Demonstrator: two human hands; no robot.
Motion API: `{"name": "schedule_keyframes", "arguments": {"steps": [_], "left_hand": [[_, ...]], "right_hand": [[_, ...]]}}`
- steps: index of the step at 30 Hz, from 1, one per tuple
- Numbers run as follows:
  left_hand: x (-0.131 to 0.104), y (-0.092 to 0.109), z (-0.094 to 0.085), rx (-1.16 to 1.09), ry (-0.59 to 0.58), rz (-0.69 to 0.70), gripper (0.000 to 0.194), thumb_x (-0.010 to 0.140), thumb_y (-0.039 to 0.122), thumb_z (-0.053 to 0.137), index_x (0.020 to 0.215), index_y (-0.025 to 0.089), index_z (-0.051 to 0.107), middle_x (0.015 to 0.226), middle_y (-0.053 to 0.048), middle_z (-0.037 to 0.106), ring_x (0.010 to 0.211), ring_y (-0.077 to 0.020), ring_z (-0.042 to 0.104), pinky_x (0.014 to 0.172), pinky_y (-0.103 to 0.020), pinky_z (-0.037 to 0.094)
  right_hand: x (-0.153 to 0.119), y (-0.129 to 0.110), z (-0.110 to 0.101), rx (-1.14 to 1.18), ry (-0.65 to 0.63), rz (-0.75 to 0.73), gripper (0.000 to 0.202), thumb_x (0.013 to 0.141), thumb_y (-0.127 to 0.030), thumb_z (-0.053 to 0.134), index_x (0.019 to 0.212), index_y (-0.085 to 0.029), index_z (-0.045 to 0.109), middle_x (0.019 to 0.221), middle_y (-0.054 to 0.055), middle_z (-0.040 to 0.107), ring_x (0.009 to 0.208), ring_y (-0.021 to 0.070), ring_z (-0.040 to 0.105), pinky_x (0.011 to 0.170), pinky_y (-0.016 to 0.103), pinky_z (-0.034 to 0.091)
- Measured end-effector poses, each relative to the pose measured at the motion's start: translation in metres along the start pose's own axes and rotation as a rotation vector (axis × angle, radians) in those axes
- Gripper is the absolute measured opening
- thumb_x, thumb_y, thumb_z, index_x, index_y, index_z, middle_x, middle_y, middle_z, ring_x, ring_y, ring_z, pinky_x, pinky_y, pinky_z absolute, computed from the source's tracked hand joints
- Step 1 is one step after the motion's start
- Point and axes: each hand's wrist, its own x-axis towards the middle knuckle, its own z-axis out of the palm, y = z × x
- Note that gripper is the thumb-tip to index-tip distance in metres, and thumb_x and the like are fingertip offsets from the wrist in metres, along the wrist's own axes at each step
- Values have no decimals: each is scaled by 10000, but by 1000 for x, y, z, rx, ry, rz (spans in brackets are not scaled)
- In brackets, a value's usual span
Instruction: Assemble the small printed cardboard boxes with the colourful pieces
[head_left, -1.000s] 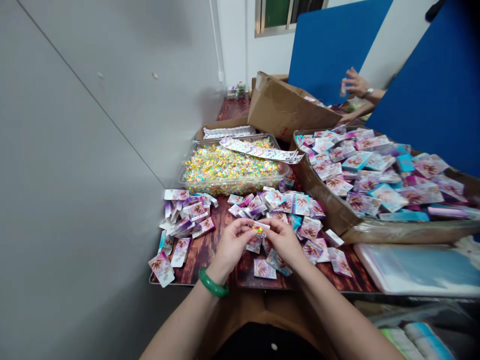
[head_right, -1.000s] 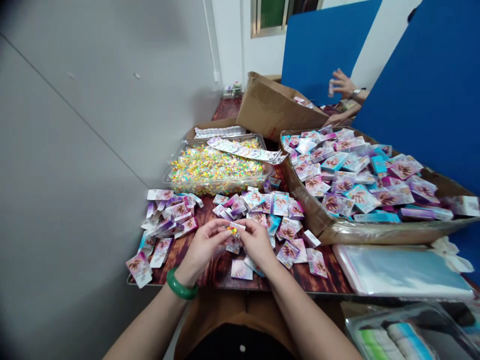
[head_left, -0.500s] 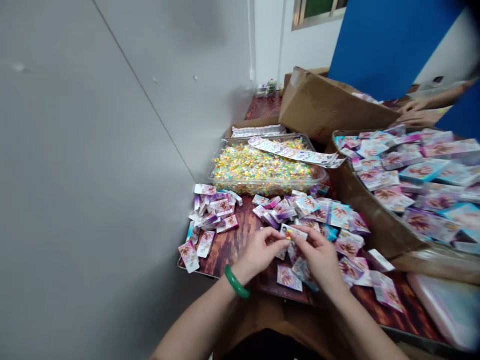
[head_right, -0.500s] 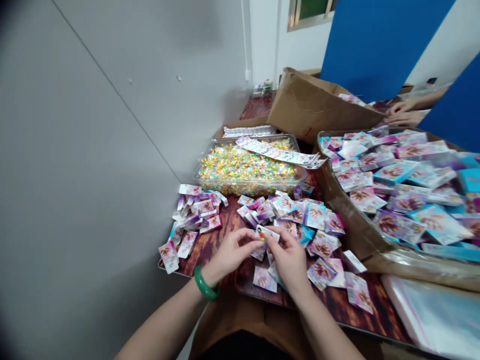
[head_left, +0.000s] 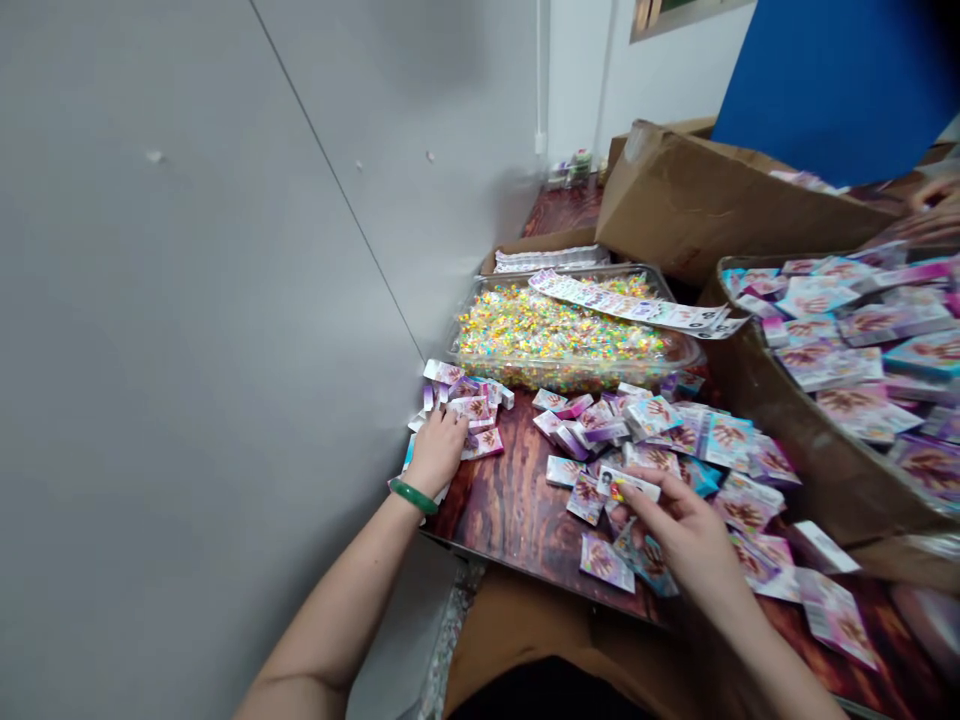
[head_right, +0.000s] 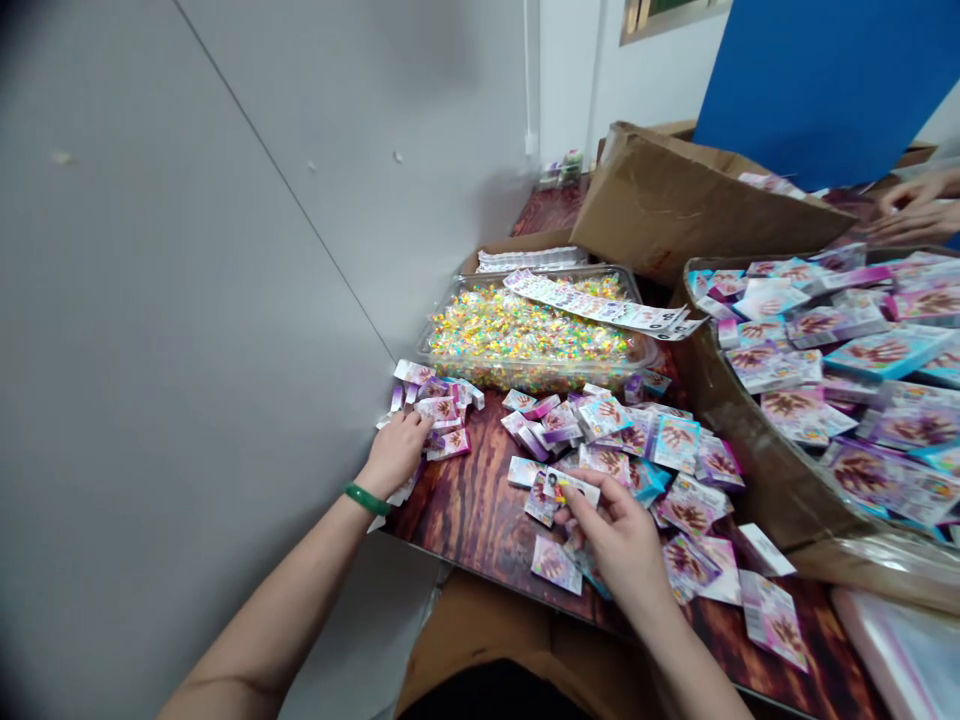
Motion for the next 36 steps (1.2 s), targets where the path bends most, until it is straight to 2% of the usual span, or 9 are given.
{"name": "schedule_keyframes", "arguments": {"steps": [4,6,8,11,14,24,28,32,36], "left_hand": [[-4,3,-23,-205,177,-25,334,820,66,424,1112,166,552,1031,-112,578,960,-239,512,850,-392,437],[-7,11,-34,-595,377,-120,424,778,79,486,1189,185,498,1109,-96,554,994,-220,521,889,-386,440],[-10,27,-40,-1128,415,-235,502,752,109,531,1239,213,465,1088,-64,559,936,-182,556,853,-347,476],[-14,60,-38,-1865,58,-338,503,732,121,571,1220,218,501,954,-23,592,803,-122,585,785,-282,508],[-20,88,-31,-2215,-235,-363,402,729,138,641,1120,202,567,973,-26,610,828,-109,600,788,-248,512],[-27,121,-23,-2193,-222,-379,263,747,230,695,991,179,612,947,-30,622,834,-139,616,716,-265,545],[-28,123,-22,-2150,-213,-362,248,748,252,695,972,178,619,962,-31,630,838,-138,618,713,-254,542],[-28,117,-17,-2030,-361,-250,279,747,285,699,992,170,630,980,-52,635,832,-159,626,672,-260,550],[-27,120,-12,-2085,-381,-279,294,734,284,712,995,174,632,973,-48,634,825,-153,626,685,-263,548]], "right_hand": [[-2,-2,-2,29,19,-8,542,566,-555,748,921,-170,604,539,19,660,403,115,497,400,226,384],[-3,-4,-1,70,19,-26,521,579,-533,755,927,-176,603,563,17,660,435,125,524,418,229,399],[-6,-7,4,123,-3,-59,492,600,-501,758,941,-183,601,599,12,655,487,140,558,446,236,424],[-8,-14,12,134,-56,-129,423,659,-455,732,962,-187,607,613,-2,622,509,132,540,462,236,420],[-7,-19,15,39,-26,-227,337,714,-425,690,948,-191,626,577,-25,553,489,114,473,460,232,379],[-9,-14,0,-233,151,-395,210,792,-345,599,960,-220,615,752,13,614,649,167,547,588,273,414],[-6,-13,-3,-297,84,-372,150,768,-304,613,883,-208,617,802,21,645,737,185,584,670,294,435],[1,-14,-7,-181,-47,-222,207,704,-336,668,839,-193,601,627,-23,583,550,139,522,527,256,396],[6,-6,-3,-162,-20,-273,226,680,-312,696,849,-188,614,662,-15,578,581,133,514,547,254,401]]}}
